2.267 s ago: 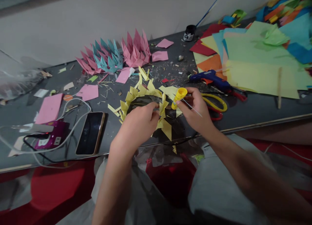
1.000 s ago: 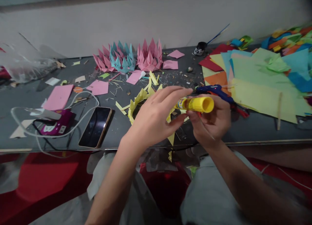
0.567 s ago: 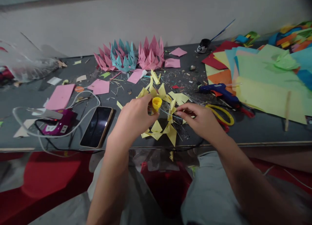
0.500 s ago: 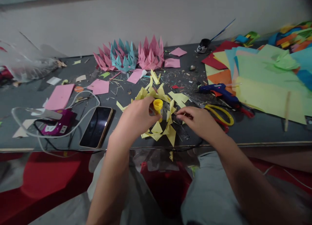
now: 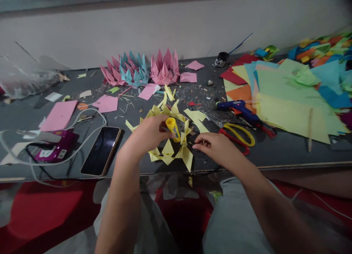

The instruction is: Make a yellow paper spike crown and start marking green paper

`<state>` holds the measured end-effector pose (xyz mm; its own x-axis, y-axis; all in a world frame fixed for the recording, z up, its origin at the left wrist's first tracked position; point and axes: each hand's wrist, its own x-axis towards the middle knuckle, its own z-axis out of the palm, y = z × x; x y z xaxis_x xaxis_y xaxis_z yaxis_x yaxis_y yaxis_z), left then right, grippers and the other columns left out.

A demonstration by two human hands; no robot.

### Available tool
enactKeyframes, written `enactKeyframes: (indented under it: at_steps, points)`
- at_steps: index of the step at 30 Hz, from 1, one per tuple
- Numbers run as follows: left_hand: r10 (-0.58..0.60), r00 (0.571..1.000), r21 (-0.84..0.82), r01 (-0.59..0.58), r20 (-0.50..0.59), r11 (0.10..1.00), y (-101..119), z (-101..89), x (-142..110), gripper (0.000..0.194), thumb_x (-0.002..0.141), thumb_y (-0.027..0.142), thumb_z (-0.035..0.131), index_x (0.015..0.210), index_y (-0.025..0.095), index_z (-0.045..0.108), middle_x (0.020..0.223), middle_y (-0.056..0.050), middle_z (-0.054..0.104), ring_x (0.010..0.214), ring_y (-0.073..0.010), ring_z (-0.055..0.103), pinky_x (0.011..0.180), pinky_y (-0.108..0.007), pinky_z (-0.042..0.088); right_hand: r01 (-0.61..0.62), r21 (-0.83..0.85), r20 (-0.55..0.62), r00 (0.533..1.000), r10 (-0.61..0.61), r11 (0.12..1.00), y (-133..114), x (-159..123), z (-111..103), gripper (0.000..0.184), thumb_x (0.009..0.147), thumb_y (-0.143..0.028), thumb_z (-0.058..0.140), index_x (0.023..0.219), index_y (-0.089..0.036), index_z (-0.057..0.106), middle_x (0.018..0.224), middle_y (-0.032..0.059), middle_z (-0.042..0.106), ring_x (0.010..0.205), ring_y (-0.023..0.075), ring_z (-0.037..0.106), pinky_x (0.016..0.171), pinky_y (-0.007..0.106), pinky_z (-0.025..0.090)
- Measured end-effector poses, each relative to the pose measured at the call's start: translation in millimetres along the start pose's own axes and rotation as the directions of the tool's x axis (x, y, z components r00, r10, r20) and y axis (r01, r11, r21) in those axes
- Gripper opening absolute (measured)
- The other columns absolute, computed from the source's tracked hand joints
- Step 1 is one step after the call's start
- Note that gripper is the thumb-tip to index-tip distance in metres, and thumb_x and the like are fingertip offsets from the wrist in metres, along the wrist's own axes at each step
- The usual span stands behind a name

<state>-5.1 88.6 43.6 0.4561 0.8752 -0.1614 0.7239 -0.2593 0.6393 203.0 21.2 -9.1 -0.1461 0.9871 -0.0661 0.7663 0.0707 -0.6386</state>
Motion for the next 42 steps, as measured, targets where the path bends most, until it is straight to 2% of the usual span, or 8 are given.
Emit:
enactKeyframes:
  at_steps: [3,7,15,21,27,32,36,42]
  points:
    - [0.034,0.999,0.048,-0.034,0.002,0.998,0.0,-4.8,-1.6,0.013,0.069,0.026,0.061,0.079,0.020,0.056,0.072,0.001,0.065,0.067,-0.0166,0.061,0.058,-0.024,0.042,0.025,-0.006,0.038,0.999,-0.024,1.000,-5.1,0.2,10.8,0.006,0.076,-0.027,0.061,0.075,-0.021,0.062,0.073,-0.0001,0.065,0.060,0.0121,0.056,0.055,0.022,0.038]
    - [0.023,0.999,0.155,-0.018,-0.028,0.988,1.9,-8.2,-2.6,0.013,0.069,0.028,0.061,0.076,0.019,0.054,0.071,0.000,0.064,0.065,-0.0164,0.059,0.055,-0.024,0.039,0.020,-0.021,0.047,0.999,-0.019,1.000,-5.6,1.7,12.8,0.006,0.077,-0.026,0.061,0.075,-0.021,0.062,0.071,-0.0003,0.063,0.061,0.0122,0.055,0.056,0.022,0.037]
    - [0.000,1.000,0.281,0.005,-0.018,0.960,8.5,-2.0,2.0,0.014,0.068,0.026,0.062,0.079,0.019,0.058,0.074,-0.001,0.065,0.069,-0.0182,0.060,0.056,-0.025,0.037,0.026,-0.121,0.080,0.997,-0.016,0.992,-12.4,4.3,16.7,0.012,0.082,-0.027,0.055,0.075,-0.020,0.060,0.074,0.0013,0.064,0.066,0.0144,0.056,0.057,0.024,0.034]
    - [0.035,0.994,0.198,-0.056,0.106,0.979,13.0,6.1,3.1,0.013,0.067,0.026,0.062,0.075,0.019,0.055,0.071,-0.001,0.063,0.067,-0.0174,0.059,0.055,-0.025,0.037,0.039,-0.207,0.109,0.994,-0.016,0.978,-14.3,7.8,24.6,0.018,0.087,-0.027,0.047,0.083,-0.019,0.062,0.085,0.0046,0.066,0.080,0.0181,0.060,0.063,0.026,0.036]
    - [0.032,0.989,0.113,-0.048,0.144,0.992,12.4,4.4,0.9,0.012,0.065,0.024,0.062,0.072,0.020,0.053,0.066,0.002,0.062,0.063,-0.0153,0.059,0.051,-0.023,0.036,0.070,-0.161,0.087,0.995,-0.057,0.985,-15.2,9.8,25.7,0.016,0.087,-0.025,0.049,0.089,-0.019,0.063,0.092,0.0042,0.066,0.088,0.0187,0.060,0.069,0.026,0.038]
    - [0.058,0.985,0.085,-0.073,0.164,0.994,13.0,7.2,-0.8,0.012,0.064,0.016,0.058,0.073,0.020,0.052,0.067,0.004,0.063,0.065,-0.0142,0.059,0.052,-0.022,0.036,0.073,-0.193,0.113,0.992,-0.052,0.979,-18.8,10.4,25.4,0.016,0.085,-0.018,0.048,0.090,-0.020,0.063,0.095,0.0043,0.064,0.088,0.0179,0.060,0.068,0.024,0.038]
    - [0.071,0.984,0.071,-0.083,0.163,0.994,12.6,10.3,-1.0,0.011,0.065,0.016,0.056,0.075,0.020,0.052,0.069,0.002,0.064,0.066,-0.0153,0.059,0.053,-0.022,0.037,0.084,-0.196,0.087,0.994,-0.068,0.977,-17.4,10.0,27.1,0.014,0.086,-0.022,0.048,0.089,-0.020,0.062,0.097,0.0049,0.063,0.089,0.0181,0.060,0.068,0.025,0.038]
    - [0.092,0.986,0.072,-0.103,0.138,0.992,13.9,11.6,-1.3,0.011,0.064,0.016,0.058,0.073,0.021,0.053,0.067,0.003,0.062,0.065,-0.0151,0.059,0.053,-0.022,0.037,0.052,-0.140,-0.093,0.993,-0.065,0.989,-10.4,10.1,30.1,0.009,0.079,-0.029,0.060,0.080,-0.020,0.060,0.085,0.0038,0.064,0.079,0.0189,0.059,0.063,0.026,0.038]
